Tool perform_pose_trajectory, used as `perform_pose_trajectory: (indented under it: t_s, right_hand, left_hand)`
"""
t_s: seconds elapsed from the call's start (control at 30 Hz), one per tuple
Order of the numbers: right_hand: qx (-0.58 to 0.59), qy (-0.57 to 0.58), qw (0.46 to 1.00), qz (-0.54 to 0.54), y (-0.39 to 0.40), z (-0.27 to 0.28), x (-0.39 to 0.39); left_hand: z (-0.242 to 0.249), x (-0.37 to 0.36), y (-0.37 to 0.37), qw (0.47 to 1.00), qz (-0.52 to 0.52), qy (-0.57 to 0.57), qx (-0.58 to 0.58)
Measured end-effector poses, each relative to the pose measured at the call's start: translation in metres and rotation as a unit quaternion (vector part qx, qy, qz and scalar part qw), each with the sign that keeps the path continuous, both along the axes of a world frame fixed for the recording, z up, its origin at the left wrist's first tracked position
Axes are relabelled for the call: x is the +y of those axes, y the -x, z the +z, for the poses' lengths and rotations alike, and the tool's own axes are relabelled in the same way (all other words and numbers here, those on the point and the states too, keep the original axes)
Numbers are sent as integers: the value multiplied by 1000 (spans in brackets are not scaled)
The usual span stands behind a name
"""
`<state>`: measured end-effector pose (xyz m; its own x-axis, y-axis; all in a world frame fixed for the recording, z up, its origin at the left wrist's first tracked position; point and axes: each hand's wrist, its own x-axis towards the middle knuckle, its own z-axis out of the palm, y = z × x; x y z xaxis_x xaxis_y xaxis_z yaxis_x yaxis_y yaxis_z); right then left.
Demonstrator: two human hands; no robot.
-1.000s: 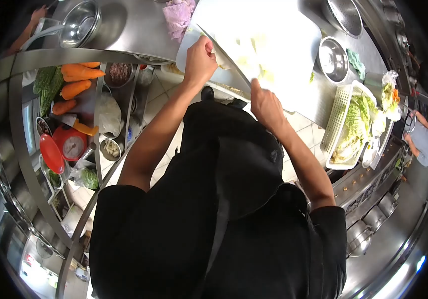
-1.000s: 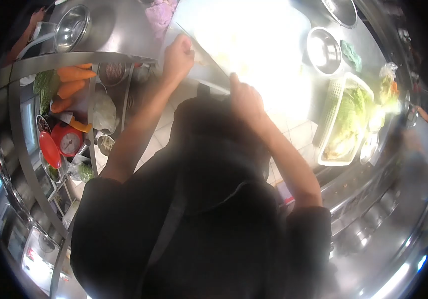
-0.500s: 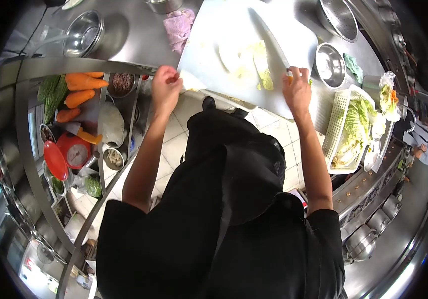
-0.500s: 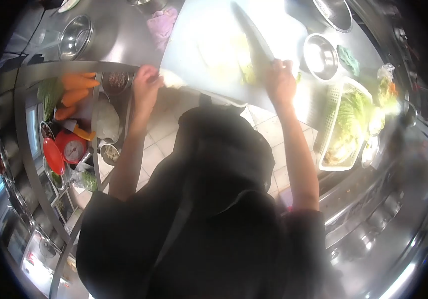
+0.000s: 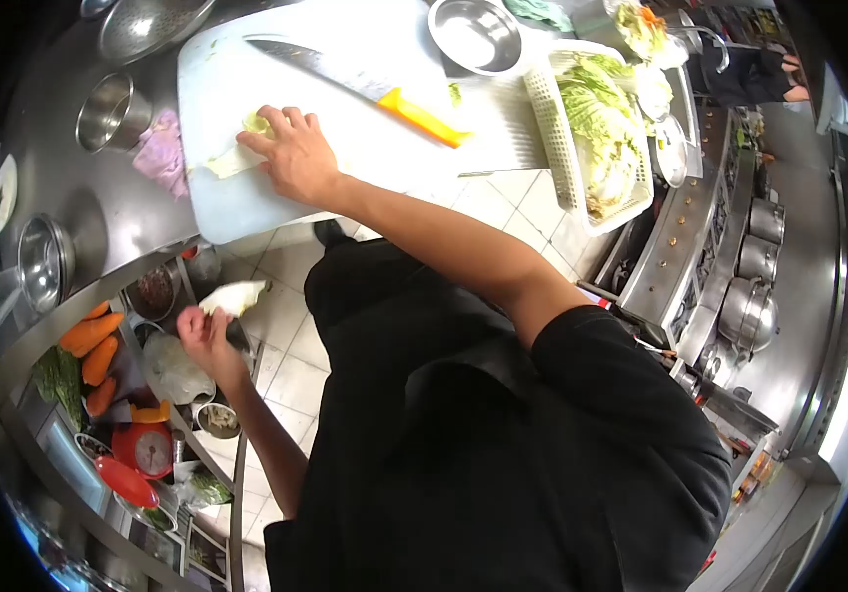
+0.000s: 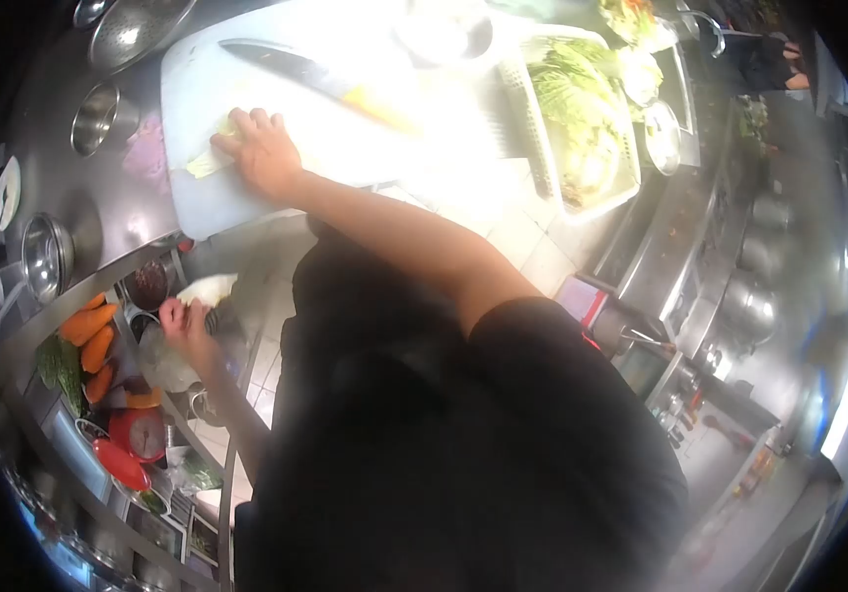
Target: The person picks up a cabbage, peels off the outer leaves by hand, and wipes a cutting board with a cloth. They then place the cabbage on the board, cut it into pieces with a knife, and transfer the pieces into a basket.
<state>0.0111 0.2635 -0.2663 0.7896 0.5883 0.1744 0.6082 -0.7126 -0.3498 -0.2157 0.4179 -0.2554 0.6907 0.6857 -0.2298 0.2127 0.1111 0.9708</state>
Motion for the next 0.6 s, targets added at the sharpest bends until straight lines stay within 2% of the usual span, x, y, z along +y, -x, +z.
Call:
perform_pose_trajectory:
  t_s: [0.07, 0.2, 0.27, 0.3, 0.33, 0.37, 0.4, 0.43, 0.47, 0.5, 0.53, 0.57, 0.6]
  right_hand:
    - [88, -138, 987, 1, -10, -3, -11]
    - [73, -199, 977, 12, -18, -7, -27]
    - [71, -190, 977, 62, -23, -13, -32]
    - [53, -259, 960, 95, -31, -35, -33]
    - [178, -341, 922, 34, -35, -52, -36]
    - [106, -294, 948, 59, -28, -35, -51]
    - [12, -210, 974, 80, -52, -124, -54]
    - [196, -279, 939, 54, -31, -62, -73]
    - [134, -220, 961, 104, -20, -50, -89]
    - [181, -232, 948, 119, 23, 23, -108]
    - [297, -204, 922, 140, 52, 37, -127]
    - [401, -264, 860, 174, 77, 15, -144]
    - [472, -181, 839, 202, 103, 5, -163]
  left_hand:
    - [-8, -2, 17, 1000, 4, 0, 5]
    - [-13, -29, 48, 998, 58, 37, 10]
    - [-17, -49, 67, 998, 54, 4, 20]
    - [-17, -57, 84, 998, 44, -26, 33]
    - [-11, -74, 94, 996, 68, -50, 28]
    - [-3, -97, 99, 993, 93, -74, 27]
    - [0, -118, 111, 990, 129, -48, 30]
    - [4, -137, 122, 986, 163, -22, 26]
    - [12, -158, 137, 982, 180, -18, 53]
    - [17, -178, 152, 978, 191, -8, 78]
    - [17, -197, 164, 969, 210, -18, 127]
    - [5, -213, 187, 972, 210, -1, 110]
    - [-7, -231, 210, 964, 230, 20, 131]
